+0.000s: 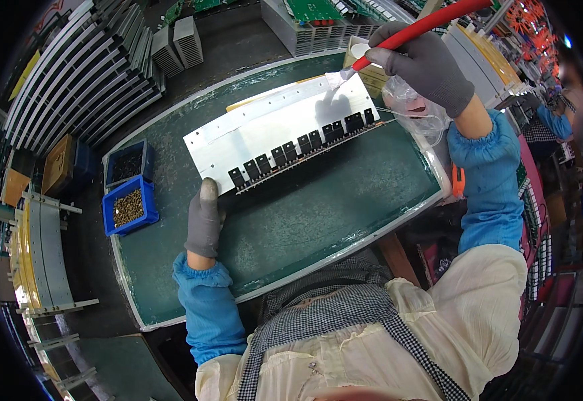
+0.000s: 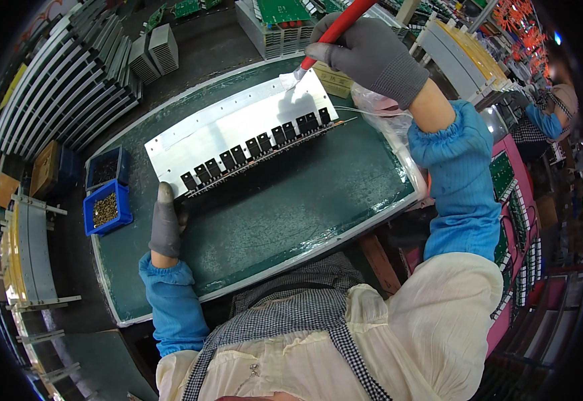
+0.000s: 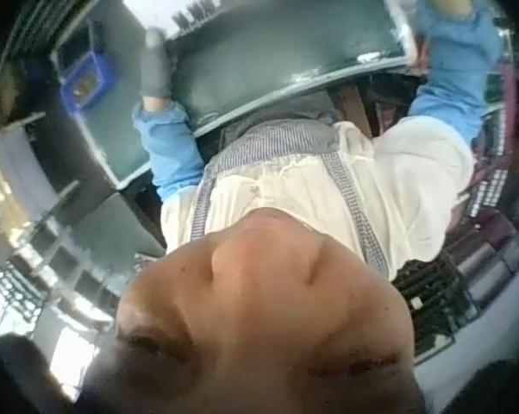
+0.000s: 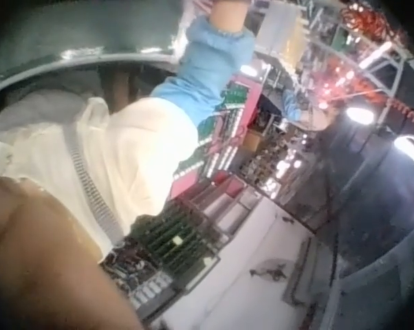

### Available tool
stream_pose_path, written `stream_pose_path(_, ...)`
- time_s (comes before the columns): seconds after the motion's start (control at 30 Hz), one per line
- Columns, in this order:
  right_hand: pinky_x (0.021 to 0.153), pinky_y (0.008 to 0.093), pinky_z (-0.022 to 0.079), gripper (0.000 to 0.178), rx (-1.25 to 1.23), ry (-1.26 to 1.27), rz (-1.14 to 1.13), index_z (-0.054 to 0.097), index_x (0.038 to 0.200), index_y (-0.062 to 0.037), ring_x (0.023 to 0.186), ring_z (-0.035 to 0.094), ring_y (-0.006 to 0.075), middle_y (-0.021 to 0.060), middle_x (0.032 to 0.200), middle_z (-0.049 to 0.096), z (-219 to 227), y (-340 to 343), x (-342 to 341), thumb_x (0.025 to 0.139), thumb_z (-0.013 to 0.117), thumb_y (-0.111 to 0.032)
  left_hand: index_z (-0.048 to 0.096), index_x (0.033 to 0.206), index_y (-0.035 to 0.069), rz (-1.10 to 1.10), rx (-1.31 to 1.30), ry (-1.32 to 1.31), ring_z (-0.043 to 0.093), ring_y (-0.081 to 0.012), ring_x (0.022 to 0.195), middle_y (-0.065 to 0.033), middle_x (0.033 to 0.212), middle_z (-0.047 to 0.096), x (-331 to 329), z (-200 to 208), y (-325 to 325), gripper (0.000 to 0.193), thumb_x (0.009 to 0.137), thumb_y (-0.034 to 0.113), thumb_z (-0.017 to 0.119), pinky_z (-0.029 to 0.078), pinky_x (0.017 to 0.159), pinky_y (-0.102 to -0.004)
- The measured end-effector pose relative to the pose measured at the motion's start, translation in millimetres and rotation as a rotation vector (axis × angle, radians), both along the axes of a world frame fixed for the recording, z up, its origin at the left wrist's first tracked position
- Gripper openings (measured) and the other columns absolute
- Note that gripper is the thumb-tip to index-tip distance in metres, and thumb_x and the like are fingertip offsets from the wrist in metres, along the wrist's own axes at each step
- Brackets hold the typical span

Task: Assembling electronic components and heat sinks onto circuit boards using tools and adhesive.

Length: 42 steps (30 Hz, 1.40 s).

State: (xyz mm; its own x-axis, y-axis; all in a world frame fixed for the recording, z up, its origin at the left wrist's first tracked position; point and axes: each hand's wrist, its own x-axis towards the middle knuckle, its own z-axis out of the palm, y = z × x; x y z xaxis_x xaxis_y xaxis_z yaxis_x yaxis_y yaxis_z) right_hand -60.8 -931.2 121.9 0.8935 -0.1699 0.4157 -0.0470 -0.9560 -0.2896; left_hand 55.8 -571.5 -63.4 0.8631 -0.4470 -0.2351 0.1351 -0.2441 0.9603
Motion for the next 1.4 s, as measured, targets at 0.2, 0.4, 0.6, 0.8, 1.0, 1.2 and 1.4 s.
stream_pose_path(0.2, 0.073, 0.0345, 0.053, 0.036, 0.044, -0.03, 0.004, 0.071, 0.1, -0.0073, 0.078, 0.07, 0.0257, 0.0133, 0.08, 0.07, -5, -17, -6, 0.09, 0.066, -0.041, 0.061, 0.106, 0.01, 0.016, -0.02, 0.016, 0.037, -0.0082, 0.06, 0.0022, 0.072, 0.047, 0, -1, 0, 0.073, 0.086, 0.078, 0.043, 0.028, 0.052, -0.024)
stream_pose_path(0.4, 0.072, 0.0351, 0.053, 0.037, -0.002, -0.038, -0.064, 0.072, 0.1, -0.006, 0.076, 0.069, 0.0257, 0.0129, 0.08, 0.07, -8, -29, -12, 0.089, 0.067, -0.041, 0.062, 0.108, 0.011, 0.0, -0.023, 0.049, 0.036, -0.008, 0.06, 0.0023, 0.072, 0.047, 0, -3, 1, 0.074, 0.085, 0.078, 0.044, 0.028, 0.052, -0.0235)
stream_pose_path(0.6, 0.065, 0.0279, 0.052, 0.028, 0.286, -0.072, 0.0, 0.069, 0.096, -0.0037, 0.066, 0.064, 0.0129, 0.0071, 0.069, 0.064, -4, -14, -13, 0.09, 0.067, -0.031, 0.062, 0.102, 0.009, -0.001, -0.048, -0.011, 0.036, -0.0084, 0.053, 0.0023, 0.065, 0.046, 0, -4, 4, 0.072, 0.088, 0.076, 0.04, 0.026, 0.048, -0.0244)
stream_pose_path(0.8, 0.065, 0.0242, 0.049, 0.024, 0.518, -0.274, 0.215, 0.067, 0.1, -0.0021, 0.069, 0.061, 0.0107, 0.0027, 0.077, 0.065, -4, 54, 4, 0.089, 0.07, -0.023, 0.063, 0.115, -0.001, -0.044, -0.006, -0.002, 0.05, -0.0132, 0.07, -0.0059, 0.082, 0.059, 4, -3, 7, 0.077, 0.09, 0.07, 0.048, 0.041, 0.061, -0.0287)
stream_pose_path(1.0, 0.067, 0.0279, 0.053, 0.029, 0.389, -0.271, 0.457, 0.069, 0.094, -0.0025, 0.075, 0.068, 0.0163, 0.0074, 0.077, 0.068, -11, 120, 47, 0.086, 0.073, -0.03, 0.061, 0.119, -0.005, -0.086, 0.033, -0.124, 0.061, -0.0254, 0.091, -0.021, 0.102, 0.066, 10, -13, 11, 0.076, 0.094, 0.065, 0.045, 0.046, 0.084, -0.0367)
stream_pose_path(1.2, 0.064, 0.0233, 0.052, 0.024, 0.323, -0.169, 0.5, 0.064, 0.102, -0.0007, 0.074, 0.064, 0.0102, 0.0061, 0.08, 0.066, -15, 137, 68, 0.091, 0.068, -0.021, 0.059, 0.122, -0.006, -0.099, 0.006, -0.086, 0.063, -0.0312, 0.102, -0.0253, 0.107, 0.066, 10, -14, 8, 0.078, 0.093, 0.065, 0.046, 0.045, 0.092, -0.0381)
stream_pose_path(1.4, 0.062, 0.0234, 0.052, 0.026, 0.188, -0.125, 0.415, 0.066, 0.097, -0.0019, 0.07, 0.063, 0.0092, 0.0063, 0.076, 0.065, -10, 144, 71, 0.09, 0.068, -0.027, 0.057, 0.124, -0.009, -0.088, 0.04, -0.169, 0.062, -0.0386, 0.109, -0.0305, 0.111, 0.064, 11, -22, 8, 0.085, 0.09, 0.069, 0.045, 0.044, 0.095, -0.0411)
